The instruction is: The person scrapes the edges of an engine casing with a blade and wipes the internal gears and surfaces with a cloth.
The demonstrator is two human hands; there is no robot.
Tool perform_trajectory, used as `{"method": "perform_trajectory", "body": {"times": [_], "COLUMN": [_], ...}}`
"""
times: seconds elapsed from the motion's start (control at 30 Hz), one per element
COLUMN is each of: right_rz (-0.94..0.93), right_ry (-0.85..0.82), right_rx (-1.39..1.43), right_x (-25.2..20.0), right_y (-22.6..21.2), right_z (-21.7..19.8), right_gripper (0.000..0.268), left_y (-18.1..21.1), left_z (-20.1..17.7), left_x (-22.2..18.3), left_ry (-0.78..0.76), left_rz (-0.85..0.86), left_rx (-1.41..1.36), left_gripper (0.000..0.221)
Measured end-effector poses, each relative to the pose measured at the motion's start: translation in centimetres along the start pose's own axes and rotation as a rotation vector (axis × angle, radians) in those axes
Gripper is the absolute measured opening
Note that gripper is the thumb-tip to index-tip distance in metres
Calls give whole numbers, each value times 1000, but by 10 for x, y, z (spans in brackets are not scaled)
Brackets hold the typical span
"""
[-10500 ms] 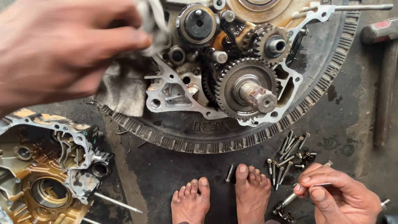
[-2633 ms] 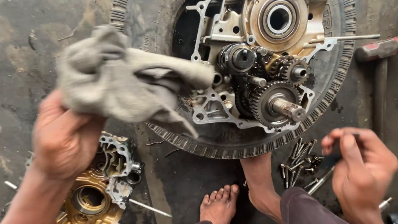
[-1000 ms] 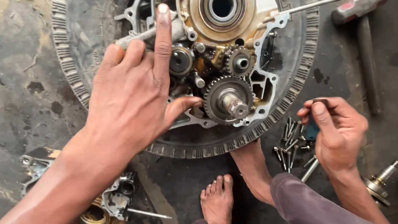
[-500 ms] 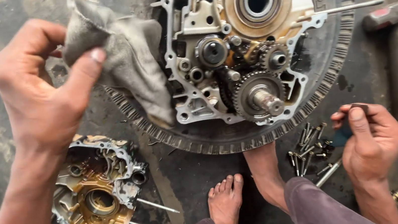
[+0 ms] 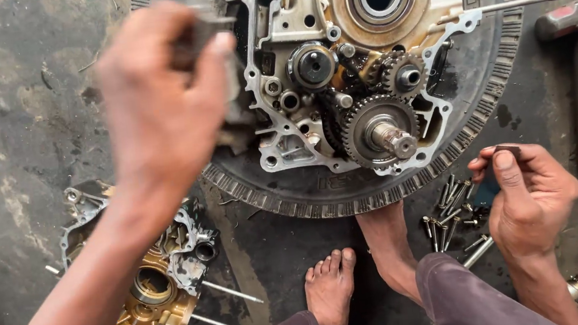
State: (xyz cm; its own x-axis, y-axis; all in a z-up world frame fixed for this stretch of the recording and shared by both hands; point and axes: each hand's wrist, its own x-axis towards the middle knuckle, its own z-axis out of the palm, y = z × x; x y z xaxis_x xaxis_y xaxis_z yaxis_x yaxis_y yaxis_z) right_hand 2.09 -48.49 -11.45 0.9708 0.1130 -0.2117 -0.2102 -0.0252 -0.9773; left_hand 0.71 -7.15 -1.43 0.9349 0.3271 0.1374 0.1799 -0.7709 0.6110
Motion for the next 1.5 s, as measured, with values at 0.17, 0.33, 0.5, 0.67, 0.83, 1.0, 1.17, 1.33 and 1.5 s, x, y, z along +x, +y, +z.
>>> {"method": "perform_trajectory", "body": {"times": [0.17,0.33,0.5,0.67,0.83,1.0,1.17,1.33,1.5], "right_rz": [19,37,46,25,47,51,48,12,3], "right_ry": [-16,-1,-4,-15,-12,-28,-59,-19,-32], "right_rx": [-14,-49,-81,-93,-65,-46,-44,-23,4], "right_x": [1,2,0,7,6,2,-1,0,-1], "right_y": [-2,1,-2,-2,1,-10,-13,-18,-13], "right_z": [5,0,4,7,7,17,15,6,2], "right_gripper": [12,11,13,14,12,12,13,12,13], "left_y": [-1,14,35,12,33,-1,11,1,-2], "left_z": [22,7,-6,5,14,19,10,12,10], "left_x": [5,14,39,48,81,70,45,21,25], "left_ry": [-374,-572,-893,-800,-1334,-1170,-1070,-573,-546], "left_rz": [-150,103,134,547,208,281,174,402,452], "left_rx": [61,372,624,679,818,731,712,600,537], "left_gripper": [15,37,59,20,75,87,59,32,32]}}
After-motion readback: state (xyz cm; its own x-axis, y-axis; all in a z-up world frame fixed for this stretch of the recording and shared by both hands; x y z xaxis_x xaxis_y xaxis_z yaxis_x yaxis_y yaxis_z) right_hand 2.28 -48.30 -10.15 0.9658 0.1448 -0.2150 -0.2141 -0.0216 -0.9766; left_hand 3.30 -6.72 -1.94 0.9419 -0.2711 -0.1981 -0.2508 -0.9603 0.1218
